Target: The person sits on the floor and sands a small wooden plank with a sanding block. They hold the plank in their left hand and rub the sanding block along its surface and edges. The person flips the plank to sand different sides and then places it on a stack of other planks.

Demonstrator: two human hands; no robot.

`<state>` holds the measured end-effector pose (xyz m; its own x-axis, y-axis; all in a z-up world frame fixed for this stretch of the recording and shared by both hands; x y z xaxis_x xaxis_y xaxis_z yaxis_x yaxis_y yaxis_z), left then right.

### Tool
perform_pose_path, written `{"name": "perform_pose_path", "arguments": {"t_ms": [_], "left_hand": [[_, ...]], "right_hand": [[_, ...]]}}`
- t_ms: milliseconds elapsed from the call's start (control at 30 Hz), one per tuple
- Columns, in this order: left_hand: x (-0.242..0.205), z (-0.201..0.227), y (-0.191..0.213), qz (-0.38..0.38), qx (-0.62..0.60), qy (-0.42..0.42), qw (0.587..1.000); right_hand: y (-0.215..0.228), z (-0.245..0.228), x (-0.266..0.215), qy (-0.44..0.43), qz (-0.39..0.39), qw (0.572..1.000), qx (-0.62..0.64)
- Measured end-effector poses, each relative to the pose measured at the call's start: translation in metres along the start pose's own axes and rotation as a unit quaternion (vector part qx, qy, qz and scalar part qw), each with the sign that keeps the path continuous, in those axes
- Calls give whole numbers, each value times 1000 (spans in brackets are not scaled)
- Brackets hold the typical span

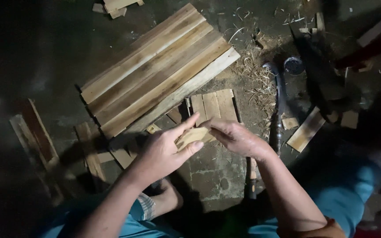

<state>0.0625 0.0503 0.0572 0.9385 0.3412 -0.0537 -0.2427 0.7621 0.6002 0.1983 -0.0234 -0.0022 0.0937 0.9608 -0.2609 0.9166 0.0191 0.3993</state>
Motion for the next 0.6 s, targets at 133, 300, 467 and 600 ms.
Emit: {"name": "perform_pose_path", "arguments": {"t_ms": [133,300,467,600], "left_hand": [[6,-19,-15,17,-37,26,999],[9,0,-1,112,-192,57,973],[9,-23,-7,226,-306,139,914],[13,-14,-20,341,-358,191,848]], "right_hand": [[-5,1,8,-5,-16,1000,-21],[18,43,15,39,122,974,189],[-2,105,-5,-79,322,905,268],[-55,78,-10,-90,308,900,295]]}}
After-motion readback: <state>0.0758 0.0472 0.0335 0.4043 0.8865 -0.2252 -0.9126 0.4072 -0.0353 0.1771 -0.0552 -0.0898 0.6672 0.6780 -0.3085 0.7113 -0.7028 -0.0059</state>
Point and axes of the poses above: each hand's wrist, its own x-axis towards the middle knuckle, its own y-axis out of the back of the hand, z = x × y, the point moved 7 cm from there along x, towards the middle knuckle, and after that the axes turned 13 degrees about -y, right-handed, at the moved point
